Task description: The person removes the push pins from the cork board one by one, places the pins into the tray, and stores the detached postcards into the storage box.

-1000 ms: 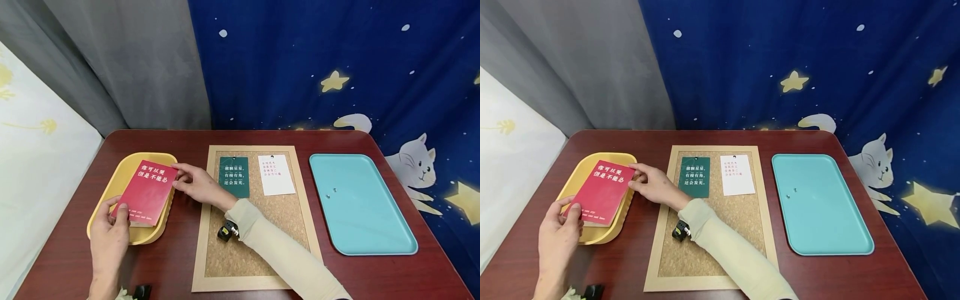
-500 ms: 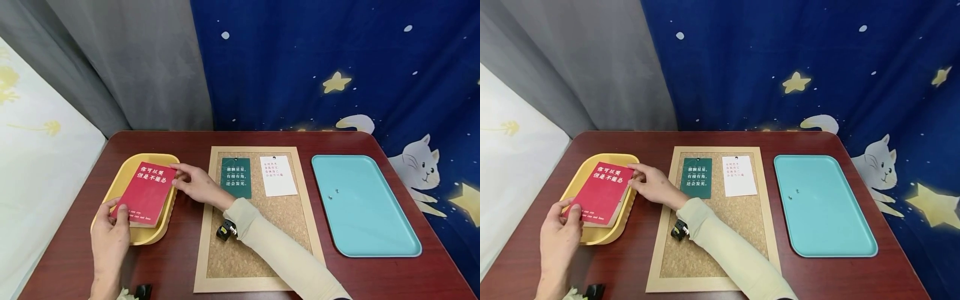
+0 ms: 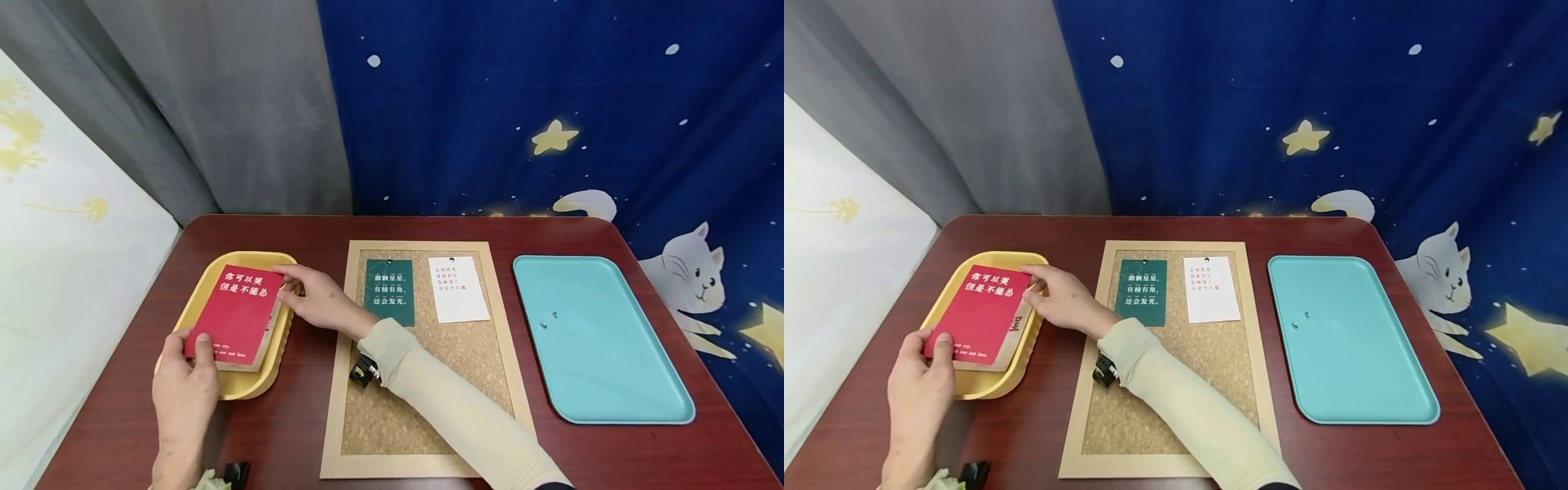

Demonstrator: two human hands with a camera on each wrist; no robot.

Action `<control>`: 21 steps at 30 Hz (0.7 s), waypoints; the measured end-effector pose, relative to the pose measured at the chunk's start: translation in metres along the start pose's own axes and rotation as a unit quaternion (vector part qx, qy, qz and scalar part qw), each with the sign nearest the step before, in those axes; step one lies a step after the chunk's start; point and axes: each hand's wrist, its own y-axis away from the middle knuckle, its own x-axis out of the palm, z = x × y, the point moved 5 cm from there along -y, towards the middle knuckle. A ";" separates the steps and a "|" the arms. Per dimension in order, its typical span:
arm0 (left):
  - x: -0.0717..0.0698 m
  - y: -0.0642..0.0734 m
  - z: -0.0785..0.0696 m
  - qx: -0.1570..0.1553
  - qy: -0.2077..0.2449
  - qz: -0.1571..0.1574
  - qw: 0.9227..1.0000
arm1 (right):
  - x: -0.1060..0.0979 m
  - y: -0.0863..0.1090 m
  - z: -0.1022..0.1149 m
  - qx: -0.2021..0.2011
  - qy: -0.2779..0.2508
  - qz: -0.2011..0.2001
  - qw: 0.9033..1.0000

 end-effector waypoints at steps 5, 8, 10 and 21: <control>0.001 -0.002 0.001 0.001 -0.013 -0.003 1.000 | 0.000 -0.002 0.003 -0.010 0.047 -0.004 0.999; 0.002 -0.002 0.000 0.017 -0.024 -0.012 1.000 | 0.001 -0.004 0.005 -0.006 0.095 -0.001 0.995; 0.002 0.000 -0.001 0.030 -0.037 -0.020 0.999 | 0.002 -0.006 0.006 -0.006 0.135 0.003 0.991; 0.004 -0.002 -0.003 0.053 -0.081 -0.019 0.995 | 0.006 -0.010 0.006 0.011 0.228 0.014 0.974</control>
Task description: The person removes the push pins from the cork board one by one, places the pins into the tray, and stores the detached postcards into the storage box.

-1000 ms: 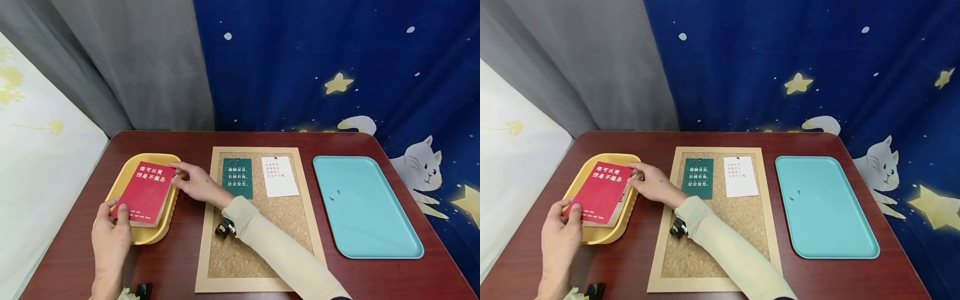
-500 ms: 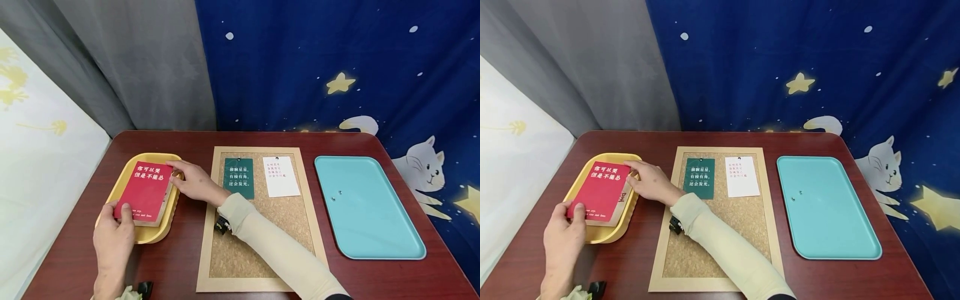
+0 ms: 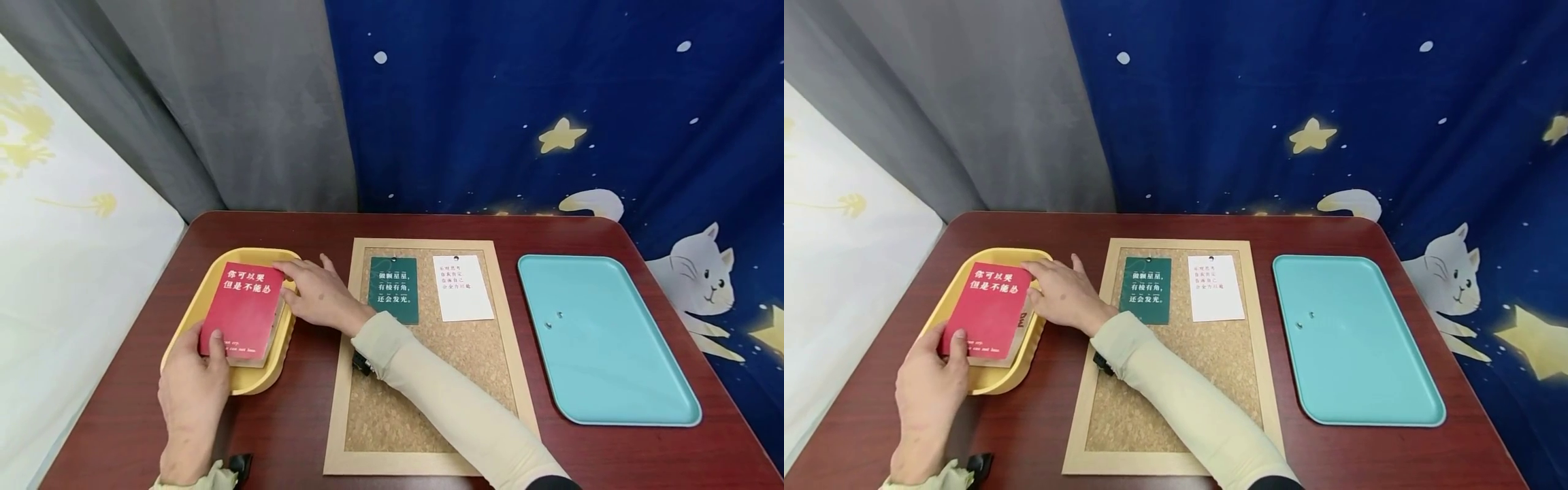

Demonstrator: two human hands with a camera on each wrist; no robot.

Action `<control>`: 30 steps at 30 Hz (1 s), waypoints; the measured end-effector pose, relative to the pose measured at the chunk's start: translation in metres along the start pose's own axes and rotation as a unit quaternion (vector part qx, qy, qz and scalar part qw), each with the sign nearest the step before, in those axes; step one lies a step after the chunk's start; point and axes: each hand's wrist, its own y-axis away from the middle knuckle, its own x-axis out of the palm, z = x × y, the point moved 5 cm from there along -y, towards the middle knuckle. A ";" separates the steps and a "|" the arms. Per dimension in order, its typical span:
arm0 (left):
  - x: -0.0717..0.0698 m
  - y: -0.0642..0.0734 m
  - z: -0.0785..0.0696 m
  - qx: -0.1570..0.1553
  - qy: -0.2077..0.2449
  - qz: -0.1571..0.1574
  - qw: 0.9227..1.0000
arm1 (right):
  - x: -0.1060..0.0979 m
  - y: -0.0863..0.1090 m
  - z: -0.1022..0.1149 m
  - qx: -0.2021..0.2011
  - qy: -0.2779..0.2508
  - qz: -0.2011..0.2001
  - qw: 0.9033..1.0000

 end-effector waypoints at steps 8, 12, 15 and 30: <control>0.003 -0.001 0.002 -0.002 -0.020 0.009 1.000 | 0.003 -0.005 0.000 -0.001 0.005 0.008 1.000; 0.003 0.000 0.001 0.003 -0.031 0.012 0.999 | 0.004 -0.009 0.001 -0.001 0.016 -0.008 1.000; 0.004 0.001 0.000 0.005 -0.043 0.018 0.999 | 0.004 -0.013 0.002 0.002 0.028 -0.028 0.999; 0.008 0.000 0.001 -0.022 -0.072 0.037 0.997 | 0.008 -0.024 0.003 0.028 0.067 -0.050 0.996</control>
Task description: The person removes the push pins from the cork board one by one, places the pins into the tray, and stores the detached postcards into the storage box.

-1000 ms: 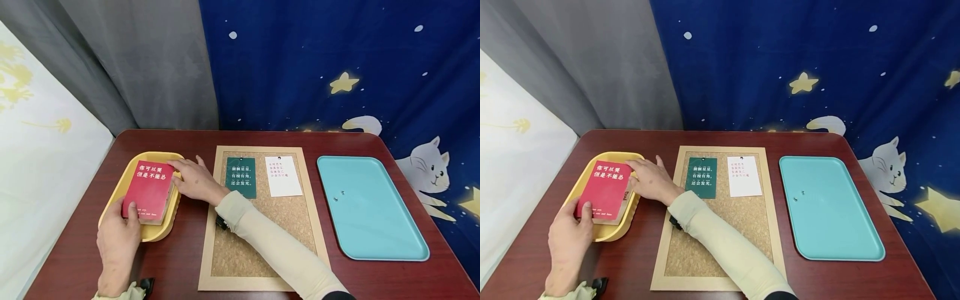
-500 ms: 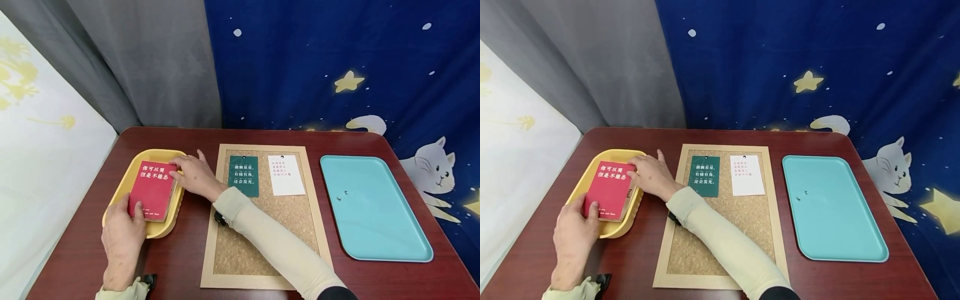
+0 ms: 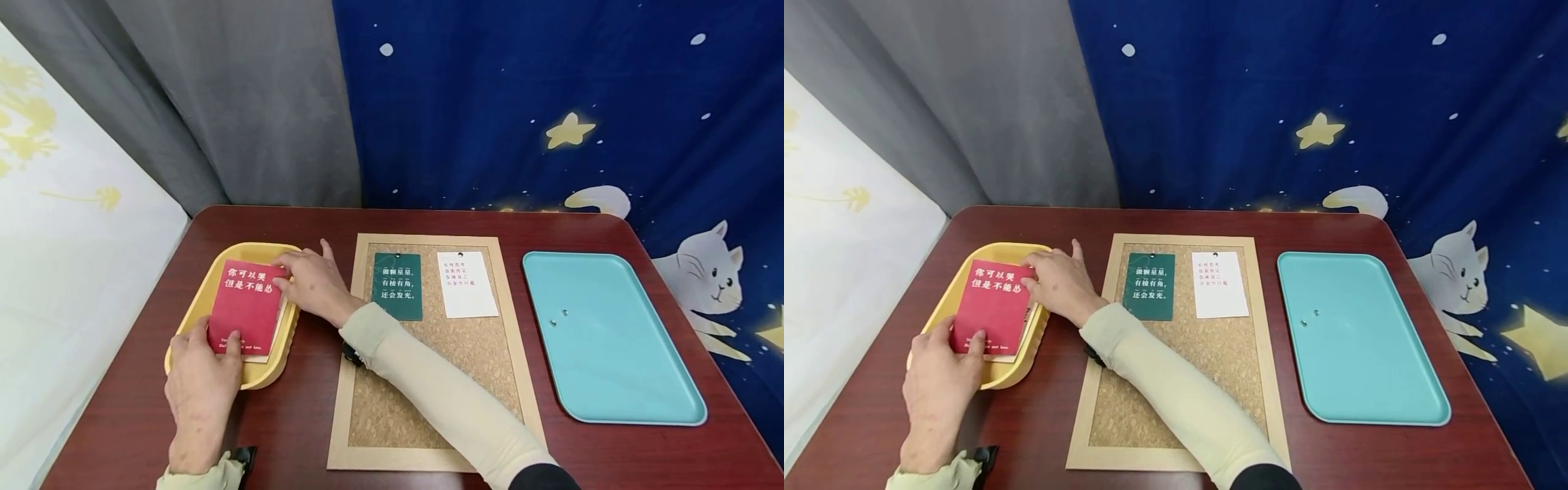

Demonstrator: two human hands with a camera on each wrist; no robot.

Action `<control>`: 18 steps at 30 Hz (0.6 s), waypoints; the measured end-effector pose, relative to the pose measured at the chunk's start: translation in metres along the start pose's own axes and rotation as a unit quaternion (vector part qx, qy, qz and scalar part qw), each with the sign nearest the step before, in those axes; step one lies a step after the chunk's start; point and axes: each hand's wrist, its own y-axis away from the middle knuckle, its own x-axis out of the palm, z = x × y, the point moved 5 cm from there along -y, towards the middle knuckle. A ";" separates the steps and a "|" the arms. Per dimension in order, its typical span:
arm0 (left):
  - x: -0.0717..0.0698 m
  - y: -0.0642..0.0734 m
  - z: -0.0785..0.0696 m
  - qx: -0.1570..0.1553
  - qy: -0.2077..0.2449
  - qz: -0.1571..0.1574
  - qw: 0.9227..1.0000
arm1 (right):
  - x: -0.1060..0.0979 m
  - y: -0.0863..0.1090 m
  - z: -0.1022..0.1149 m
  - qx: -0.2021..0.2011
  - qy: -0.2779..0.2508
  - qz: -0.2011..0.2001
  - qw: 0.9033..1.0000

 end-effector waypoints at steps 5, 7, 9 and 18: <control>0.002 0.000 0.000 -0.006 -0.017 0.004 1.000 | 0.001 -0.001 0.000 0.010 0.023 0.006 1.000; 0.002 0.000 0.001 -0.004 -0.021 0.004 1.000 | 0.002 -0.001 0.001 0.016 0.028 0.011 0.999; 0.003 0.000 0.000 -0.001 -0.022 0.003 1.000 | 0.003 -0.002 0.002 0.019 0.033 0.015 0.999; 0.003 0.002 0.000 0.011 -0.025 0.000 1.000 | 0.006 -0.003 0.006 0.004 0.071 0.015 0.997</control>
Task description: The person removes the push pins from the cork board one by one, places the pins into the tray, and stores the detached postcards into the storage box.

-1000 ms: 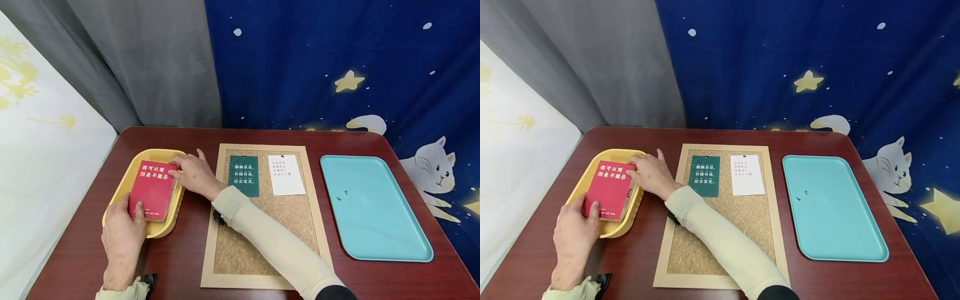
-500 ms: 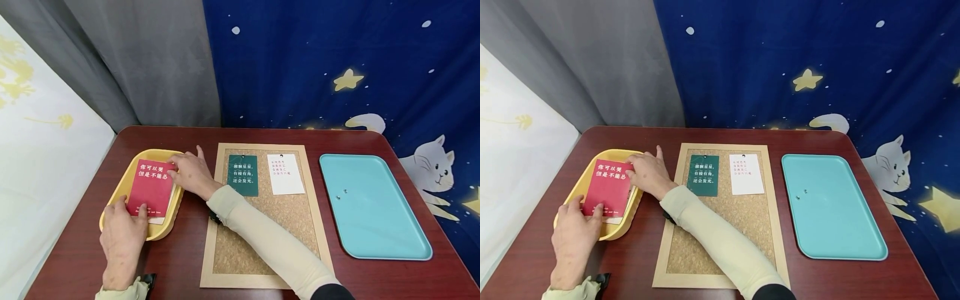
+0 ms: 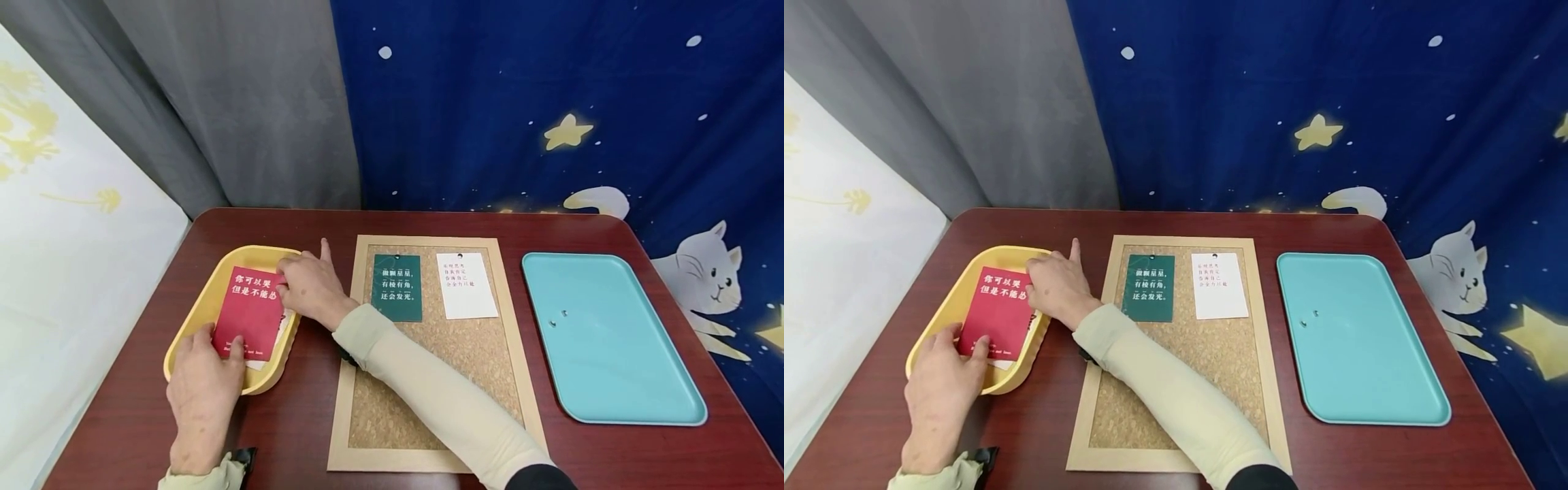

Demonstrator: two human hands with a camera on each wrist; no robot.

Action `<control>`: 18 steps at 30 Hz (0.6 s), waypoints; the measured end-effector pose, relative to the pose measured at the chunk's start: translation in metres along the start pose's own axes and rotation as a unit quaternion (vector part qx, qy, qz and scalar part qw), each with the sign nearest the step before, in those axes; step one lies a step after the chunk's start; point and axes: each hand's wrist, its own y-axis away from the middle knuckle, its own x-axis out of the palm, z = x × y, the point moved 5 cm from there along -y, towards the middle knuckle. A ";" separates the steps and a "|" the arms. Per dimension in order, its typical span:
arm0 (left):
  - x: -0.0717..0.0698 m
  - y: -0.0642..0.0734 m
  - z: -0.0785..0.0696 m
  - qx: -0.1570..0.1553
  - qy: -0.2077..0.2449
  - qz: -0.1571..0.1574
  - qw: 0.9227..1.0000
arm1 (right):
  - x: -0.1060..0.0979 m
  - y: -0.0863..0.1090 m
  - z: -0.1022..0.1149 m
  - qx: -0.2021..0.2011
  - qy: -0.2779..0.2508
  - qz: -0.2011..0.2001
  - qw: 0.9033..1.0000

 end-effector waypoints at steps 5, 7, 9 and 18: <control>0.001 0.000 0.000 0.004 -0.009 0.001 1.000 | 0.002 -0.001 0.000 -0.005 0.014 0.005 1.000; 0.001 0.000 0.000 0.004 -0.013 0.003 1.000 | 0.004 -0.002 0.001 -0.006 0.015 0.016 1.000; 0.001 0.000 0.001 0.005 -0.017 0.006 1.000 | 0.005 -0.003 0.001 -0.007 0.012 0.026 1.000; 0.004 -0.001 -0.001 0.013 -0.030 0.015 0.999 | 0.007 -0.006 0.000 -0.004 0.027 0.039 0.999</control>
